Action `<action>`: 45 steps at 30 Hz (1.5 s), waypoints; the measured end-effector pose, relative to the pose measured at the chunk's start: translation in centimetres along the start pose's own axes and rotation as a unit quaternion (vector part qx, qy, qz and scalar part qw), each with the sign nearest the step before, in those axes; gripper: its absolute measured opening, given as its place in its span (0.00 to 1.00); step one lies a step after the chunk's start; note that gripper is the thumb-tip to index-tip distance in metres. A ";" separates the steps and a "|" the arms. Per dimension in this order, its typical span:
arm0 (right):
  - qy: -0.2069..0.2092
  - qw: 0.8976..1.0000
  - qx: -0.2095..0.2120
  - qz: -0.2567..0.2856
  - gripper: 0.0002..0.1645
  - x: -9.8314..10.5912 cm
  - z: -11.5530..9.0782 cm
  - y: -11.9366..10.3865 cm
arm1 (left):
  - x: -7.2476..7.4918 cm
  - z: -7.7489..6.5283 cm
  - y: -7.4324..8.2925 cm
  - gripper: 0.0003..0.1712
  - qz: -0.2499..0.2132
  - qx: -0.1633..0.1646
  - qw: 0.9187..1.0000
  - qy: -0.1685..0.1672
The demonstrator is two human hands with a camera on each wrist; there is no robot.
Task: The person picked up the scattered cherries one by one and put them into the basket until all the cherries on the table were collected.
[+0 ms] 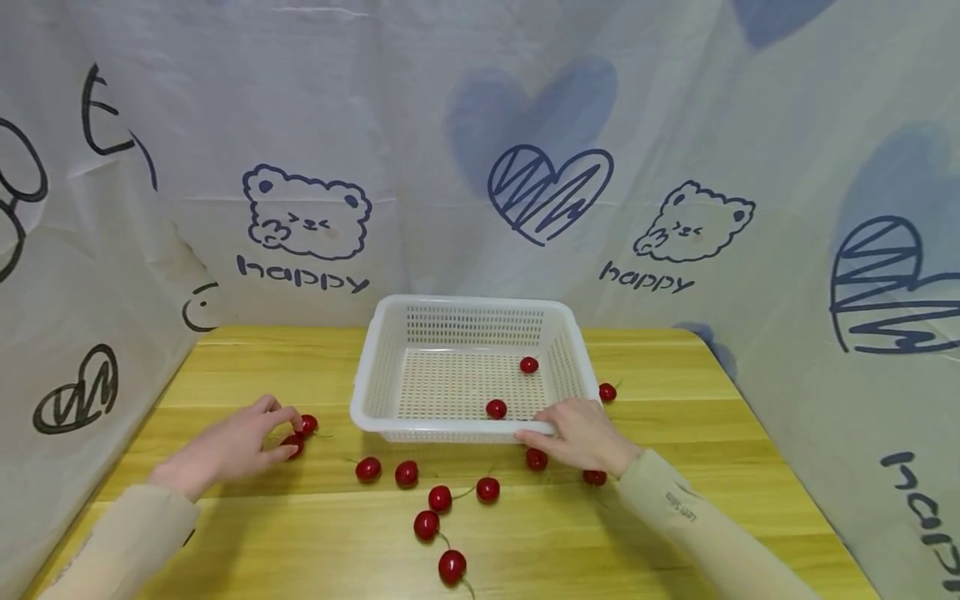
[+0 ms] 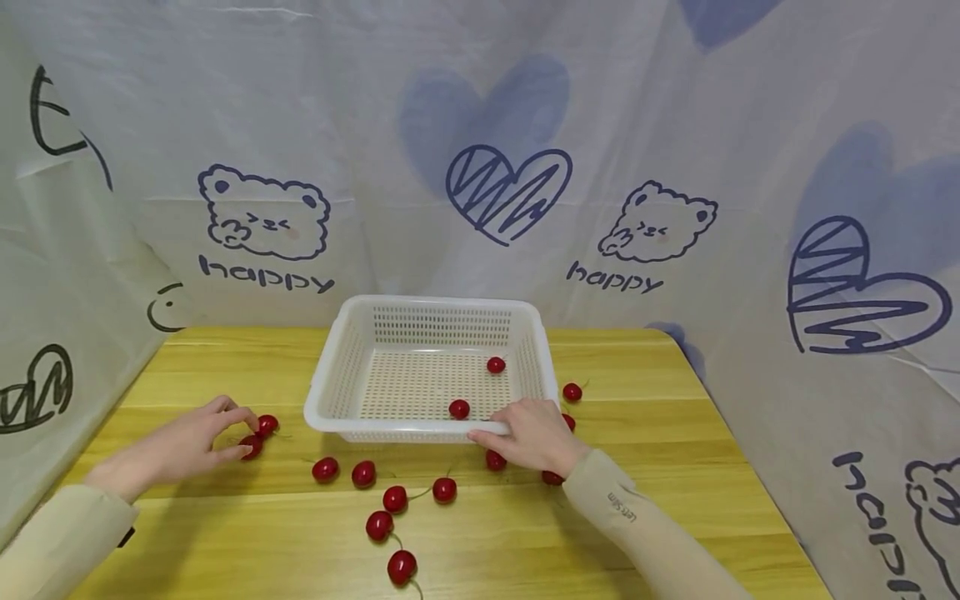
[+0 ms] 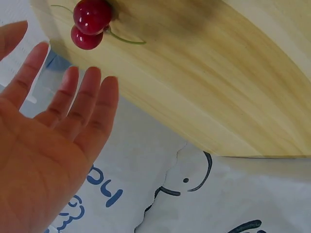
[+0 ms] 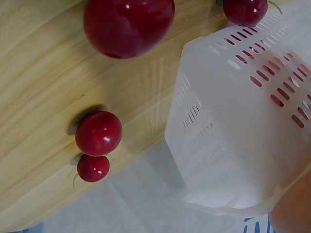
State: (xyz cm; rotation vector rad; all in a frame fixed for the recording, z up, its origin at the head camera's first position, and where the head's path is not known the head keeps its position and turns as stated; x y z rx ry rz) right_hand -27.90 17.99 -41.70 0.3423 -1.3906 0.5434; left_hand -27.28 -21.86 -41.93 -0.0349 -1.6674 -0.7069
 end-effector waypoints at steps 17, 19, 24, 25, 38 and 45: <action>-0.001 1.000 0.002 -0.003 0.28 0.0 0.0 -0.1 | -2.5 0.0 -0.8 0.19 -0.015 0.017 0.998 -0.053; -0.006 1.000 0.000 -0.002 0.28 0.0 0.0 -0.1 | -2.7 0.0 -0.8 0.18 -0.015 0.015 0.998 -0.057; -0.011 1.000 0.002 -0.002 0.28 -0.1 0.0 -0.1 | -2.9 -0.1 -0.8 0.18 -0.022 0.012 0.997 -0.069; -0.010 1.000 0.003 -0.002 0.28 -0.1 0.0 -0.1 | -3.0 -0.1 -0.7 0.18 -0.025 0.013 0.997 -0.072; -0.008 1.000 0.001 -0.006 0.29 -0.3 -0.1 0.3 | -3.6 -0.2 -0.5 0.19 -0.046 0.039 0.993 -0.103; -0.008 1.000 0.009 -0.008 0.29 -0.2 0.1 0.0 | -3.8 0.4 -0.6 0.19 -0.020 0.034 0.995 -0.093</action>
Point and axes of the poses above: each hand's wrist, its own z-axis towards the middle knuckle, its own x-axis out of the back of the hand, y = z × x, the point moved 7 cm from there along z, towards the middle knuckle, and after that the axes turned 8 degrees about -z, right-handed, at the moved point
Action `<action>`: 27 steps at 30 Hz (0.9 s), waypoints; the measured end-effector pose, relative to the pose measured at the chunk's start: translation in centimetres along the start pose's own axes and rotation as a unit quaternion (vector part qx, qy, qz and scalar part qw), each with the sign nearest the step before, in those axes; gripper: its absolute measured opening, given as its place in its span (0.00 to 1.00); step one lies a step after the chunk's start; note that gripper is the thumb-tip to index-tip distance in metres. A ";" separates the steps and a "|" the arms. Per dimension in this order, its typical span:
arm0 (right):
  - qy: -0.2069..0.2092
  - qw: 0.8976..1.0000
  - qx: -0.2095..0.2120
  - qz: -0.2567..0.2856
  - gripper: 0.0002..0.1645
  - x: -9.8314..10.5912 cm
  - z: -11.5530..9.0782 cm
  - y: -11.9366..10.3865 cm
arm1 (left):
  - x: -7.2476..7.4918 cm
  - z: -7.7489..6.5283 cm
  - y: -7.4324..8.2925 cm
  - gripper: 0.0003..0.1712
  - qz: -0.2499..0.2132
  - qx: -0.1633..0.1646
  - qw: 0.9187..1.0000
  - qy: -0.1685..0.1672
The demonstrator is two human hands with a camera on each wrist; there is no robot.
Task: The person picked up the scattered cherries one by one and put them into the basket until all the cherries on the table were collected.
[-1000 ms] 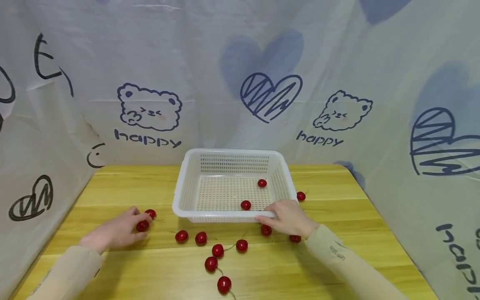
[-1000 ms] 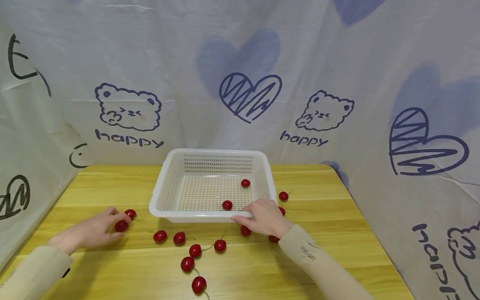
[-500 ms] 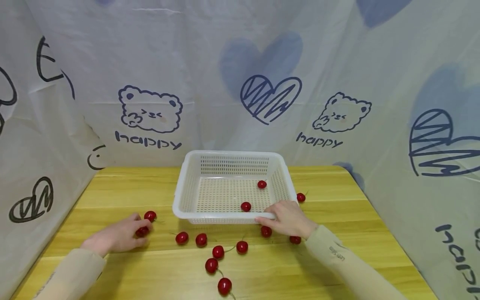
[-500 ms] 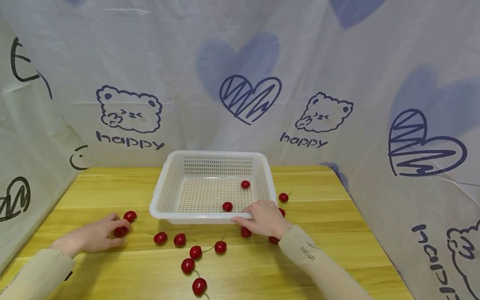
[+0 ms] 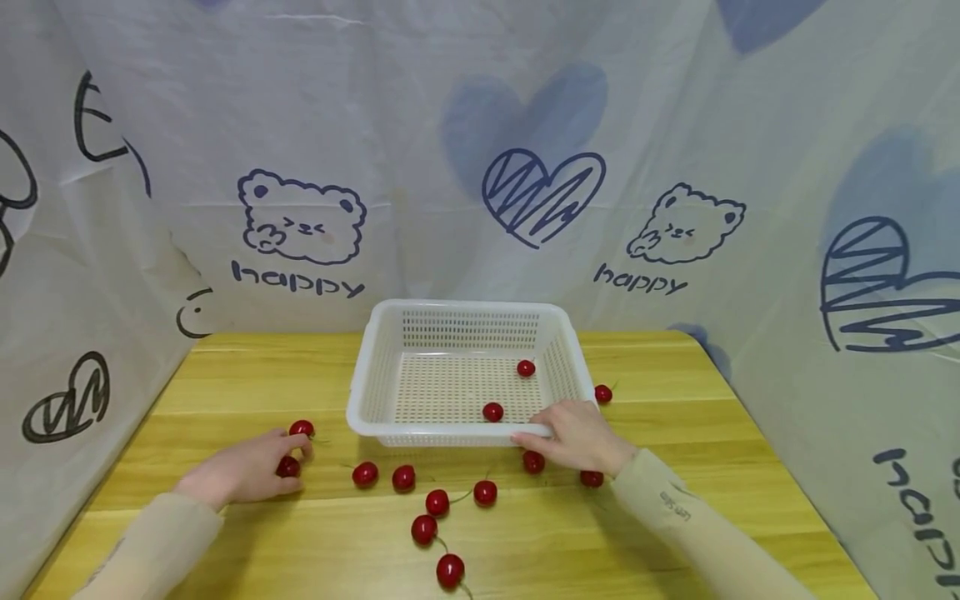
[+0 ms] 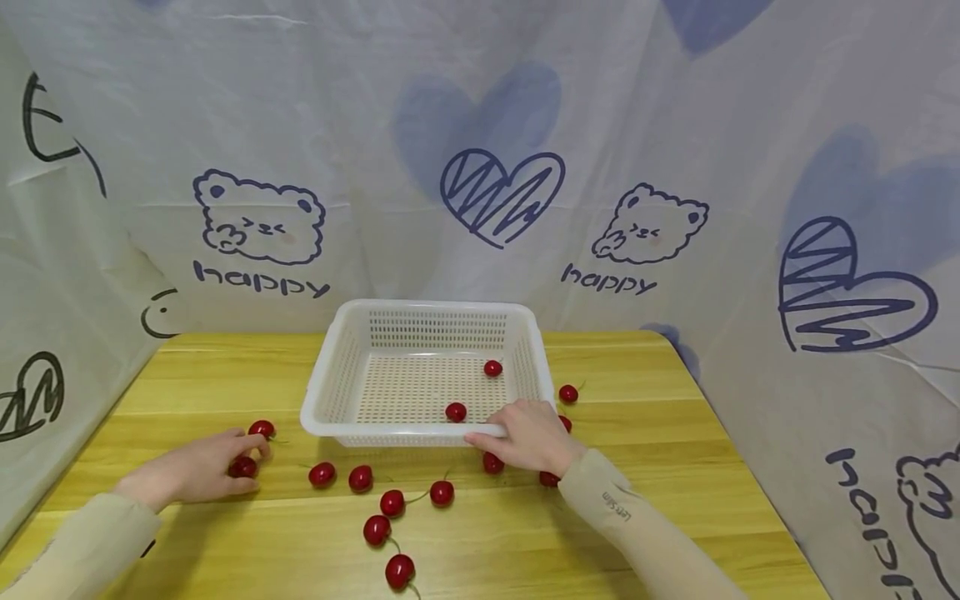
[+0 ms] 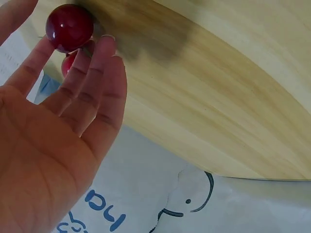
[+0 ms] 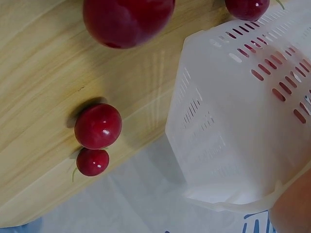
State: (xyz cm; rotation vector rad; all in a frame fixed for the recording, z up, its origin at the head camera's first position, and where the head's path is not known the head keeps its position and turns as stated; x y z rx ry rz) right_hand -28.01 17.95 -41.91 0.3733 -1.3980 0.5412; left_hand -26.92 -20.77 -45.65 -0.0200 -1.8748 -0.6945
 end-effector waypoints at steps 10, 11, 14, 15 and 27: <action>0.009 1.000 0.002 -0.004 0.29 0.1 0.1 0.0 | -0.5 0.6 0.6 0.20 0.011 0.000 1.000 -0.006; 0.011 1.000 0.002 -0.003 0.29 0.1 0.1 0.0 | -0.6 0.7 0.6 0.20 0.011 -0.001 1.000 -0.005; 0.010 1.000 0.004 0.001 0.29 0.1 0.1 0.0 | -0.8 0.6 0.9 0.20 0.014 -0.009 1.000 -0.005; 0.008 1.000 0.004 0.003 0.29 0.1 0.1 0.0 | -0.8 0.5 1.0 0.19 0.013 -0.008 1.000 -0.005; -0.005 1.000 -0.003 0.003 0.30 -0.2 0.0 0.2 | -1.2 -0.2 0.7 0.20 -0.026 0.005 1.000 -0.009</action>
Point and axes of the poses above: each hand's wrist, its own z-axis towards the middle knuckle, its own x-axis out of the back of the hand, y = z × x, the point moved 7 cm from there along z, towards the middle knuckle, and after that the axes turned 8 degrees about -z, right-handed, at the moved point
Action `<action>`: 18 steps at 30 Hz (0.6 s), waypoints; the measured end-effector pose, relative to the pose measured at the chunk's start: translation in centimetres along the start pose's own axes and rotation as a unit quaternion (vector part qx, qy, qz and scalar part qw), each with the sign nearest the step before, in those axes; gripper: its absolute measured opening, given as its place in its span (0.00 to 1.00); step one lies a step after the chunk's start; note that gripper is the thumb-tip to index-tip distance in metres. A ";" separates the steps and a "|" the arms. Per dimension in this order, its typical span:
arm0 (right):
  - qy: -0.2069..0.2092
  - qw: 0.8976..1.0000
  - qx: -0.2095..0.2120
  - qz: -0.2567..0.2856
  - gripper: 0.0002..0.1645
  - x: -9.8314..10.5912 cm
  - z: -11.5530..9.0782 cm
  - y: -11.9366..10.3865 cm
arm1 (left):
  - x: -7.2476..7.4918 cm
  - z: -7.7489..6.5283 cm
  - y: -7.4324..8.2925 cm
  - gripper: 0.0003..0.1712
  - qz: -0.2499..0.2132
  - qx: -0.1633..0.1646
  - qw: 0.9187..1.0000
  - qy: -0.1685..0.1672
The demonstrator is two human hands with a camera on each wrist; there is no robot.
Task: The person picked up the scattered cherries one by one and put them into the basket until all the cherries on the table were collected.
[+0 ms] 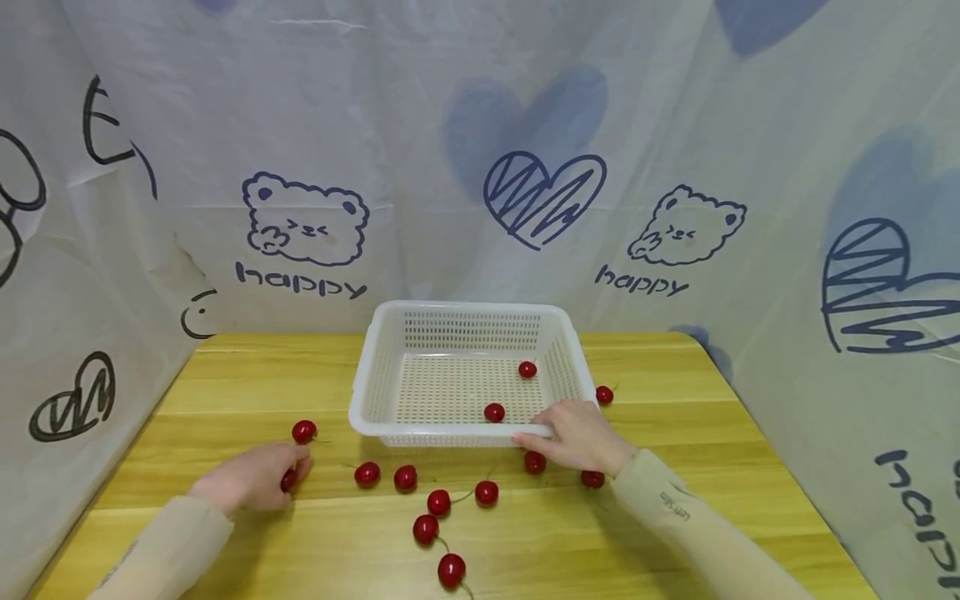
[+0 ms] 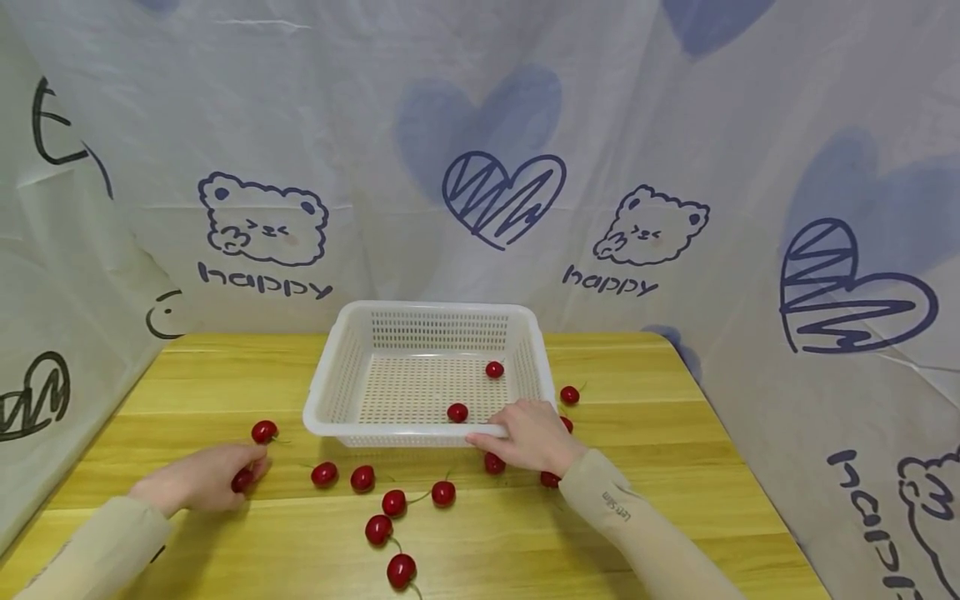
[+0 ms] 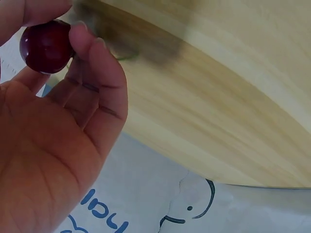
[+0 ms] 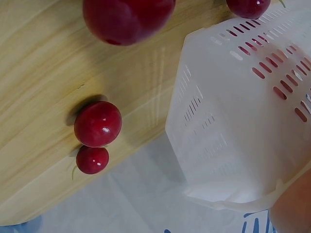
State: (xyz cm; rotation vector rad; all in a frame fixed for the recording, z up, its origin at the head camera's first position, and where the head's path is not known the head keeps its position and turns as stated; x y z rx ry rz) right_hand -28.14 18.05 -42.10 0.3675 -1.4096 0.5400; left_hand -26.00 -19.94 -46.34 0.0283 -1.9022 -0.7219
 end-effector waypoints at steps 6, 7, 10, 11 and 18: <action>0.003 1.000 -0.001 0.002 0.30 0.2 -0.1 0.1 | 0.6 0.0 0.5 0.16 -0.015 0.018 1.000 -0.004; 0.002 1.000 -0.003 0.002 0.30 0.1 -0.1 0.1 | 0.8 0.0 0.6 0.16 -0.016 0.016 1.000 -0.003; -0.003 1.000 -0.006 0.006 0.29 0.1 -0.1 0.1 | 1.4 0.3 1.0 0.14 -0.011 0.005 1.000 0.000; -0.005 1.000 -0.007 0.008 0.30 0.1 -0.1 0.1 | 1.6 0.4 1.1 0.14 -0.007 -0.002 1.000 0.002; -0.004 1.000 -0.003 0.005 0.29 0.2 -0.1 -0.1 | 3.6 0.5 2.4 0.11 0.001 -0.035 0.999 0.013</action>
Point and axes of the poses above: each hand's wrist, its own z-axis towards the middle knuckle, its own x-axis out of the back of the hand, y = z × x, the point moved 7 cm from there along z, towards the middle knuckle, and after that the axes turned 8 degrees about -z, right-handed, at the moved point
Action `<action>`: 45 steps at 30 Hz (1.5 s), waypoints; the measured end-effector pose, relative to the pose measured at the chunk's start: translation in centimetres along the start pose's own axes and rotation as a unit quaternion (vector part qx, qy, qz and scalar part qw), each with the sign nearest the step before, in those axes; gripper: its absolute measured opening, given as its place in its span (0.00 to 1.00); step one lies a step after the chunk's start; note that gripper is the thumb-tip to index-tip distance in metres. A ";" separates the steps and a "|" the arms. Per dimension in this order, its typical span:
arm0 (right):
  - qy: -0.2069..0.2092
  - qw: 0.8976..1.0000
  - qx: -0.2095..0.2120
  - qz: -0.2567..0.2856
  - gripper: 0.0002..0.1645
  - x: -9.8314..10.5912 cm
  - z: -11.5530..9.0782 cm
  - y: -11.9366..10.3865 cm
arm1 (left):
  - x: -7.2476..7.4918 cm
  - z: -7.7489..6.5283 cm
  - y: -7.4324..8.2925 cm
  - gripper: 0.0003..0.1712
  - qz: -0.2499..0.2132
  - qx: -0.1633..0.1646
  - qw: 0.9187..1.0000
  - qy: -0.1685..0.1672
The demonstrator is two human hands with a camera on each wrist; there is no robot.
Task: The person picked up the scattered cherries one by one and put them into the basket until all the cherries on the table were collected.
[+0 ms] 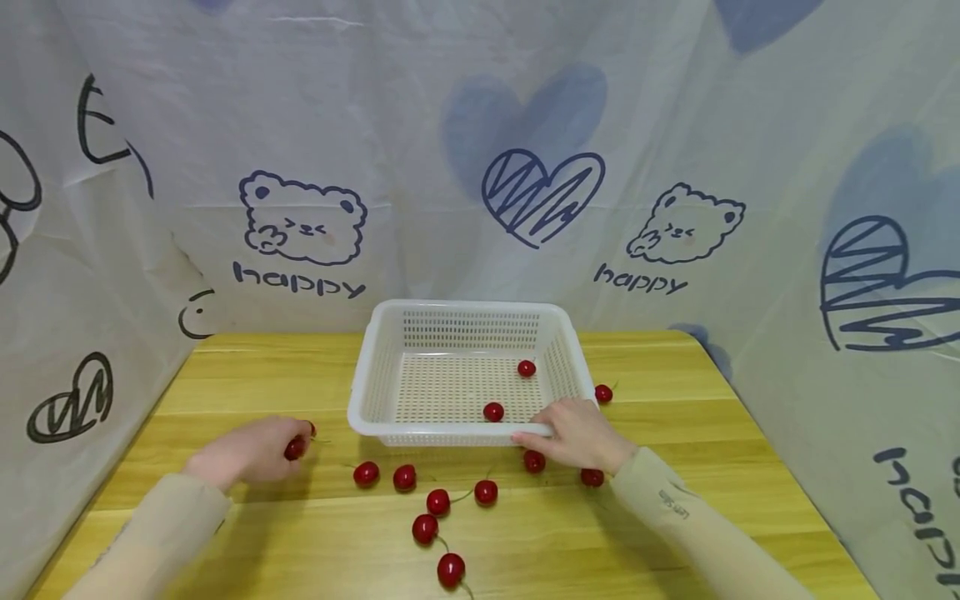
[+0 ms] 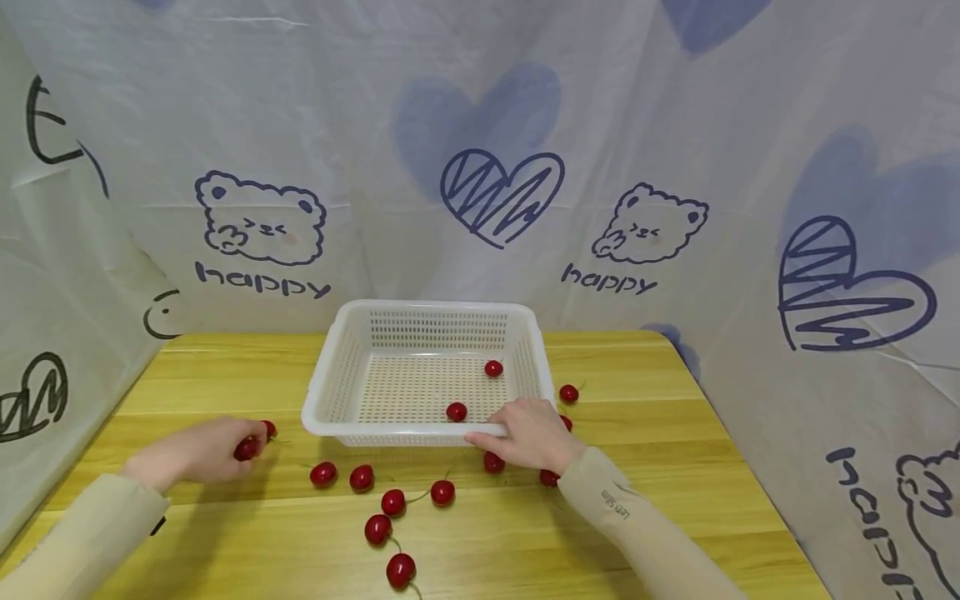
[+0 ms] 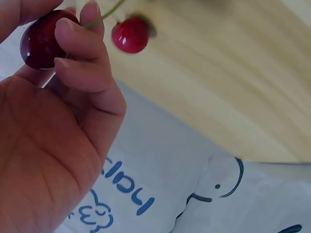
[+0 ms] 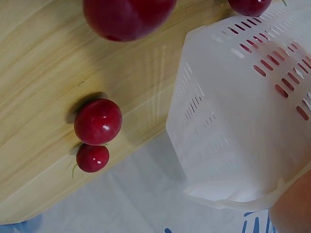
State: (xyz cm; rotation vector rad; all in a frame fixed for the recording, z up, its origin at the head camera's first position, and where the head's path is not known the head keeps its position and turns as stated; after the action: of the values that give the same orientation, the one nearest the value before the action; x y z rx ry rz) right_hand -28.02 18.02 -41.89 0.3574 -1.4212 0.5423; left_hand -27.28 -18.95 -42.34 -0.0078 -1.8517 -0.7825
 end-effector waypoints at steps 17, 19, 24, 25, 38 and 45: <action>0.001 1.000 0.004 -0.002 0.28 0.1 0.0 -0.1 | 5.4 2.0 3.6 0.07 0.076 0.005 0.987 0.145; 0.002 1.000 0.004 -0.001 0.28 0.1 0.0 -0.1 | 5.8 2.4 4.3 0.07 0.082 -0.007 0.982 0.168; 0.007 1.000 0.008 -0.003 0.28 0.1 0.0 -0.1 | 6.1 3.7 6.2 0.08 0.092 -0.029 0.975 0.201; 0.008 1.000 0.009 -0.003 0.28 0.0 0.0 -0.1 | 6.0 4.1 6.7 0.08 0.091 -0.035 0.974 0.205; 0.011 1.000 0.012 0.002 0.29 0.3 0.0 -0.2 | 4.1 8.0 9.8 0.08 0.076 -0.076 0.971 0.213; 0.010 1.000 0.011 0.007 0.29 0.2 0.0 -0.1 | 2.7 9.4 10.4 0.09 0.071 -0.080 0.975 0.193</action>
State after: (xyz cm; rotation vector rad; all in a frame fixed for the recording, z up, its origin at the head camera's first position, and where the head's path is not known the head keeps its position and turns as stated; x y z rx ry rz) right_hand -27.94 17.98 -41.69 0.3590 -1.4011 0.5708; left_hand -32.56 -6.90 -36.74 -0.0840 -1.4022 -0.7708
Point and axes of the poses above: each hand's wrist, its own z-axis towards the middle knuckle, its own x-axis out of the back of the hand, y = z × x, the point moved 7 cm from there along z, towards the middle knuckle, and after that the axes turned 8 degrees about -z, right-handed, at the moved point
